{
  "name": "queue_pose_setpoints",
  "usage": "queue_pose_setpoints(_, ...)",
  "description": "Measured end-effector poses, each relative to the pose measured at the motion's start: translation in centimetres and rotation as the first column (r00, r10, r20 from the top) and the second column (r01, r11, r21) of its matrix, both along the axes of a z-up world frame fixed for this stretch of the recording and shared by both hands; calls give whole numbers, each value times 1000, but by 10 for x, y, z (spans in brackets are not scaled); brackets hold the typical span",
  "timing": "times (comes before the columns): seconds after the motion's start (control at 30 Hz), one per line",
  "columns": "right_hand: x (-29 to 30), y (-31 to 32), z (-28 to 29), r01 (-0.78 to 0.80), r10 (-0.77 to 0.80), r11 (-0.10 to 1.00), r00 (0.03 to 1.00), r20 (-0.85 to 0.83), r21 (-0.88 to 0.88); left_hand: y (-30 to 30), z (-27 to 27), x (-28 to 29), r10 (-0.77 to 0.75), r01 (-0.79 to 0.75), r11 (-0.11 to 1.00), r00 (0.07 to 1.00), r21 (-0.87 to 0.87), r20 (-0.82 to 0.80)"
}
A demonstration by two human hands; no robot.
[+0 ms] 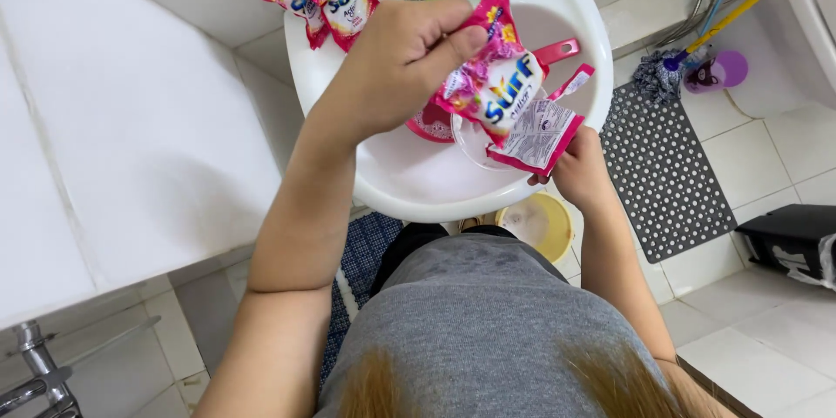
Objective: Cleaning the toilet, sink, and scrubbing the walls in a bathroom.
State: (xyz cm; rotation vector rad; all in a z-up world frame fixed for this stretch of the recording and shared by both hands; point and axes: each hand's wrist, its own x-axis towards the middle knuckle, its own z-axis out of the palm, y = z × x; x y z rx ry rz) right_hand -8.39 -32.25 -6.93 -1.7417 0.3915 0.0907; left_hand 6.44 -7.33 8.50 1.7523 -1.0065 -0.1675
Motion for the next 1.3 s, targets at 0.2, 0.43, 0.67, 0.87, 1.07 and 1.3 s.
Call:
queue_pose_setpoints(0.2,8,-7,14,13,162,933,877,452,-361,9,-1,-6,46,-46,999,999,20,24)
queue_pose_setpoints(0.43,32,0,40,23,38,958,978,207,-286,-9,-21,-18,59,-58,998,986,8,-153)
queue_pose_setpoints(0.67,68,38,77,-51,155,927,954,256,-372,-33,-57,-31,211,-205,977,966,-50,151)
queue_pose_setpoints(0.87,112,59,102,59,439,702,749,496,-710,-11,-44,-28,329,-304,919,942,-250,66)
queue_pose_setpoints(1.07,142,95,119,113,652,556,555,517,-823,19,-49,-32,488,-412,787,871,-458,55)
queue_pose_setpoints(1.3,148,136,134,307,858,144,435,273,-941,33,-81,-40,499,-676,566,736,-471,-457)
